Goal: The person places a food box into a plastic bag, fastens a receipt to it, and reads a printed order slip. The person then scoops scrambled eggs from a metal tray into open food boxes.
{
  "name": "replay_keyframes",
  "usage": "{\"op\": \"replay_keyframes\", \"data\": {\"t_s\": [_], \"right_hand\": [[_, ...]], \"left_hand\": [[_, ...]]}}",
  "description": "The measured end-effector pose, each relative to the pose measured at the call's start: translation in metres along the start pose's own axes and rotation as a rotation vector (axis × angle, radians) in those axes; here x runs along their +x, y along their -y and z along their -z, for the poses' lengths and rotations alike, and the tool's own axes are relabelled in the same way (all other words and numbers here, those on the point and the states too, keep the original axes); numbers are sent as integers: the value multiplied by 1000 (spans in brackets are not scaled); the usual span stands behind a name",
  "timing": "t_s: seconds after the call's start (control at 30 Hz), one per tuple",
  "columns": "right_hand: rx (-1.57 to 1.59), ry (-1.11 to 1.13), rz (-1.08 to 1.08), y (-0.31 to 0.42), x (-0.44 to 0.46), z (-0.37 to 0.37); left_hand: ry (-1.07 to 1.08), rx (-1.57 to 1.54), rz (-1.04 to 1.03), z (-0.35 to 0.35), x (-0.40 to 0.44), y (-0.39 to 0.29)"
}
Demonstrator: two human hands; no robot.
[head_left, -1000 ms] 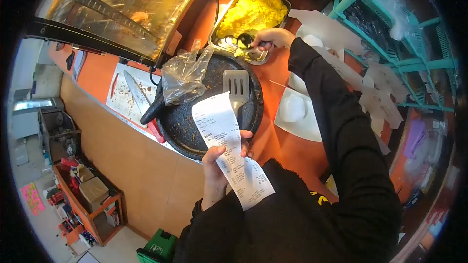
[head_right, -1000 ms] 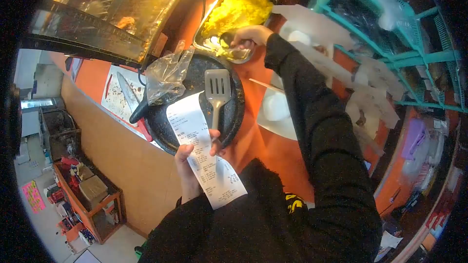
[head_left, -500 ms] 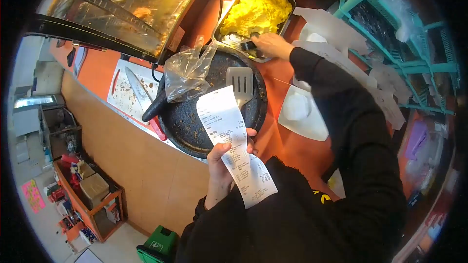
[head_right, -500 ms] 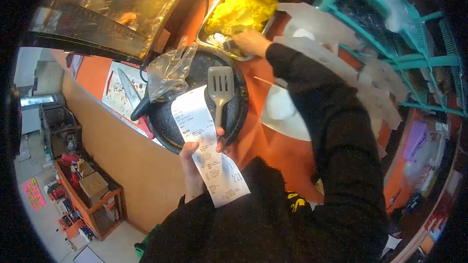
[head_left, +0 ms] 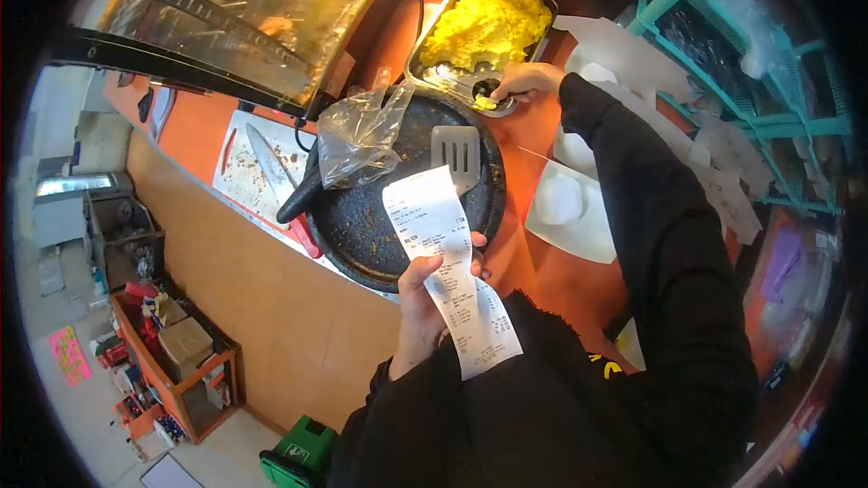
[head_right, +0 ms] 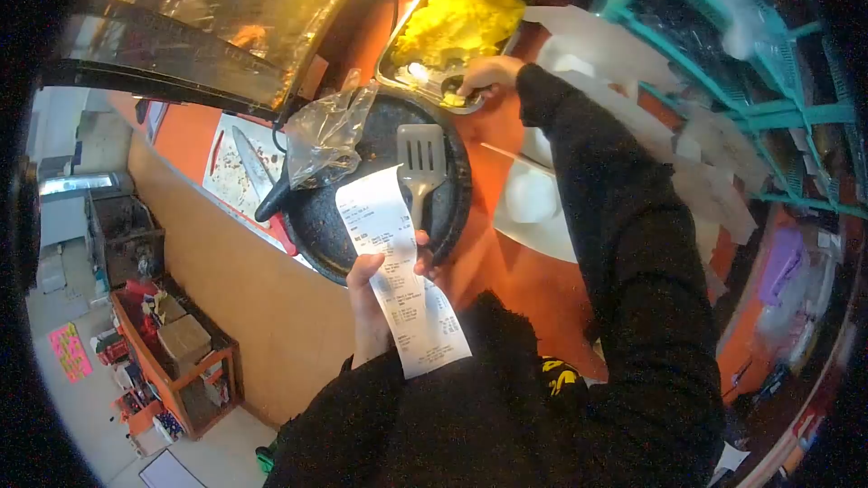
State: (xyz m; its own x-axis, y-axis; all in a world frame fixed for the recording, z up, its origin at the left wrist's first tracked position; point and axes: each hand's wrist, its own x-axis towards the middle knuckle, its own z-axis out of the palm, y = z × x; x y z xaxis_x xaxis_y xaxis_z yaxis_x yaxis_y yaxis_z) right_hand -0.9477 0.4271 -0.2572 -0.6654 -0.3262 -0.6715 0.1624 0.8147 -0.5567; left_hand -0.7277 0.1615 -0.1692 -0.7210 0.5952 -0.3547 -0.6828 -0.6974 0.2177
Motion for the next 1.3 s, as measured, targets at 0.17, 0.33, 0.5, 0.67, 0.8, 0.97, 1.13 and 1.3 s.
{"op": "replay_keyframes", "data": {"t_s": [0.17, 0.33, 0.5, 0.67, 0.8, 0.97, 1.13, 1.3], "right_hand": [[758, 5, -113, 5, 2, -10], [978, 144, 7, 7, 9, -8], [1130, 280, 297, 20, -52, 18], [1029, 100, 207, 14, -188, 41], [966, -166, 131, -43, -304, 43], [981, -471, -113, -122, -410, 14], [925, -692, -258, -193, -469, -25], [852, -805, -260, -240, -470, -42]], "left_hand": [[14, -12, -40, 2, 2, 1], [-10, 17, -87, -1, -4, -3], [-72, 23, -119, -26, -12, 0], [-50, 99, -55, -50, -6, 23], [-35, 222, 46, -75, 12, 63], [217, 256, 369, -103, 76, 115], [303, 361, 531, -154, 152, 217], [200, 447, 477, -172, 229, 283]]}}
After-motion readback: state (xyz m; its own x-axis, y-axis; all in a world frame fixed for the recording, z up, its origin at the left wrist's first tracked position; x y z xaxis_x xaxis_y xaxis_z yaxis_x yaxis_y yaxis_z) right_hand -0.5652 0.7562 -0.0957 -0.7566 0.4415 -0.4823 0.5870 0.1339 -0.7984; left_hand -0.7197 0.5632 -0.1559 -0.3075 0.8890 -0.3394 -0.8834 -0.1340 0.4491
